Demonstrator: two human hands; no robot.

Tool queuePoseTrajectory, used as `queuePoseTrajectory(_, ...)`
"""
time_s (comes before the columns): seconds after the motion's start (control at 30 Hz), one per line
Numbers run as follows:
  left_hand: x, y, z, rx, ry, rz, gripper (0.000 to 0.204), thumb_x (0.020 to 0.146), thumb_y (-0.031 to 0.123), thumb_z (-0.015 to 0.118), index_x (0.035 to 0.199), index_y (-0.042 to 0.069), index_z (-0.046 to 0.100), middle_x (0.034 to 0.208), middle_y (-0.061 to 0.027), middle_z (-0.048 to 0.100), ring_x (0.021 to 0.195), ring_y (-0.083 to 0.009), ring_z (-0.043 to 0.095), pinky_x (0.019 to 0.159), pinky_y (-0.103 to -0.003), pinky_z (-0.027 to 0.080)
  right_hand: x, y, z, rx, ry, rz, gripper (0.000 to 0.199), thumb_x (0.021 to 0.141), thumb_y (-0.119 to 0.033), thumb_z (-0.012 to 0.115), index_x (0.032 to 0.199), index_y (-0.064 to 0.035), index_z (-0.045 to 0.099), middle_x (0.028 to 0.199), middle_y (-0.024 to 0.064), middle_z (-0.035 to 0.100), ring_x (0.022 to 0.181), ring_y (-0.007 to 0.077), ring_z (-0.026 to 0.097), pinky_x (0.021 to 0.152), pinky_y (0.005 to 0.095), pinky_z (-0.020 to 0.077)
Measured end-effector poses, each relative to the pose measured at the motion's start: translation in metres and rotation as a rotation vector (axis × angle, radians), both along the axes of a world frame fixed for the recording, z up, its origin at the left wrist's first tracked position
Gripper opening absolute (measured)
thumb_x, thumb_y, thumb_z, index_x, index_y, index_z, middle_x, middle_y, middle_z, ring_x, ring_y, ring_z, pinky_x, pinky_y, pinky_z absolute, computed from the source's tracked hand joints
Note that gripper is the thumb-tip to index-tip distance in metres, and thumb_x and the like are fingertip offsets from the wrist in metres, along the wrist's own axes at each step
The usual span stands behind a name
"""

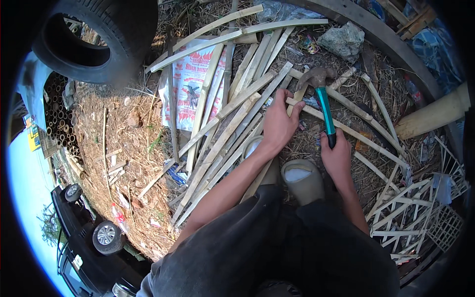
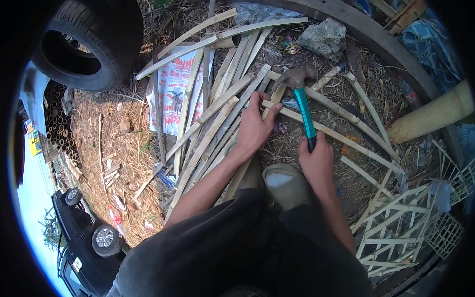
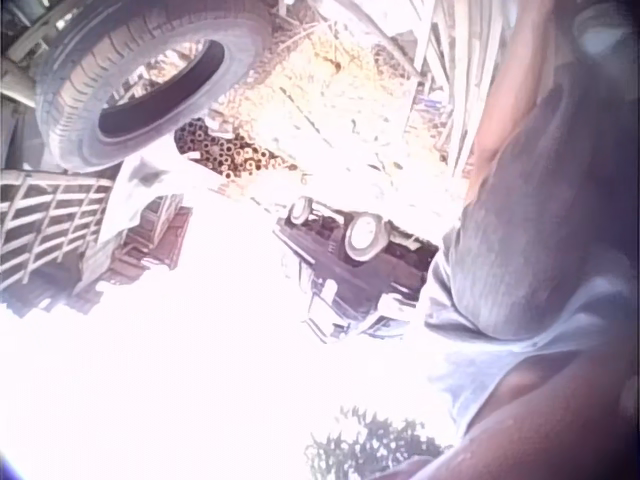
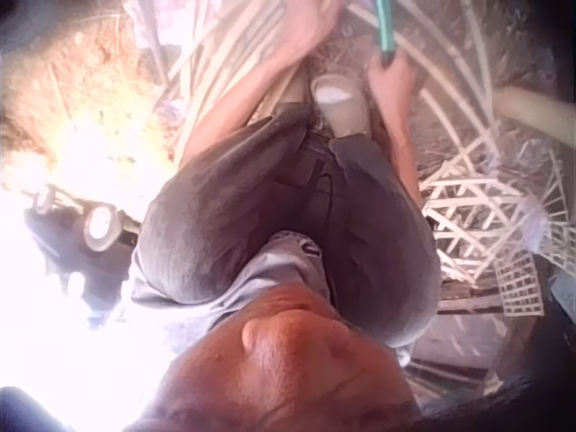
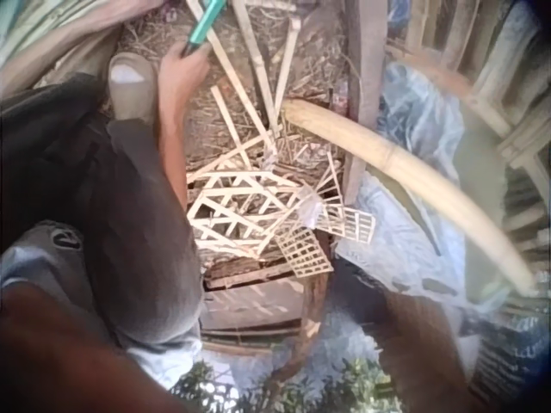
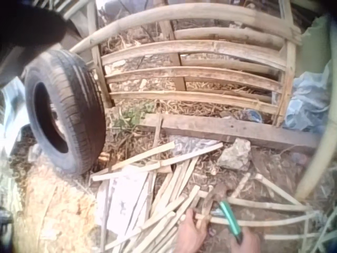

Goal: The person constructs a wooden lattice by hand and using a hammer to secure thin bamboo strips together on a dirt ground surface.

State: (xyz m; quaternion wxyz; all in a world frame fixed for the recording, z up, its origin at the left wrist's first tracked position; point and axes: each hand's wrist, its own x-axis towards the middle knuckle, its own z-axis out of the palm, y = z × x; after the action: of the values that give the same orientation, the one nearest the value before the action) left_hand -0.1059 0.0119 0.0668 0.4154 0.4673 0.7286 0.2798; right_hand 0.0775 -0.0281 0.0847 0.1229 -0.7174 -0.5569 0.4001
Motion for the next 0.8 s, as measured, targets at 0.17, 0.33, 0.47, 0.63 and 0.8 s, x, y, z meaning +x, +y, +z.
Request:
queuePoseTrajectory(0.17, 0.005, -0.001, 0.001, 0.017, 0.087, -0.01, 0.038, 0.097, 0.031, 0.07, 0.117, 0.004, 0.052, 0.085, -0.027, 0.068, 0.079, -0.0481, 0.068, 0.071, -0.055, 0.049, -0.009, 0.01, 0.011, -0.047, -0.031, -0.037, 0.041, 0.101, -0.035, 0.065, 0.09, 0.0031, 0.055, 0.065, 0.0234, 0.061, 0.064, 0.0466, 0.064, 0.061, 0.0545, 0.0458)
queuePoseTrajectory(0.33, -0.015, -0.008, 0.004, -0.027, 0.003, 0.019, 0.041, 0.099, 0.031, 0.069, 0.122, 0.001, 0.053, 0.093, -0.0213, 0.07, 0.082, -0.0351, 0.07, 0.068, -0.046, 0.051, -0.007, -0.004, -0.009, 0.034, -0.17, -0.004, 0.046, 0.107, -0.042, 0.055, 0.102, 0.0037, 0.058, 0.069, 0.0237, 0.06, 0.067, 0.0435, 0.063, 0.064, 0.0511, 0.0455)
queuePoseTrajectory(0.47, -0.086, 0.0, 0.014, 0.135, 0.207, 0.213, 0.026, 0.1, 0.023, 0.068, 0.101, -0.003, 0.063, 0.084, -0.0156, 0.068, 0.073, -0.0233, 0.061, 0.069, -0.039, 0.048, -0.002, 0.008, 0.008, -0.074, -0.064, -0.023, 0.045, 0.107, -0.042, 0.054, 0.104, 0.0025, 0.058, 0.066, 0.0226, 0.06, 0.065, 0.0452, 0.064, 0.062, 0.0539, 0.0457)
queuePoseTrajectory(0.63, -0.273, -0.019, -0.02, -0.08, 0.741, 0.239, 0.04, 0.094, 0.034, 0.071, 0.106, -0.004, 0.073, 0.093, -0.02, 0.072, 0.083, -0.0347, 0.07, 0.077, -0.045, 0.052, -0.009, 0.008, 0.01, -0.125, -0.02, -0.049, 0.043, 0.107, -0.041, 0.054, 0.101, 0.0012, 0.055, 0.065, 0.0236, 0.062, 0.068, 0.0487, 0.065, 0.062, 0.0568, 0.0466)
queuePoseTrajectory(0.8, -0.275, -0.033, -0.026, -0.095, 0.743, 0.053, 0.04, 0.087, 0.034, 0.08, 0.105, -0.002, 0.077, 0.089, -0.0172, 0.077, 0.082, -0.0322, 0.075, 0.077, -0.041, 0.056, -0.007, 0.007, 0.003, -0.07, 0.002, -0.013, 0.039, 0.107, -0.037, 0.055, 0.097, -0.0001, 0.052, 0.066, 0.0245, 0.063, 0.069, 0.0497, 0.066, 0.06, 0.0572, 0.0469)
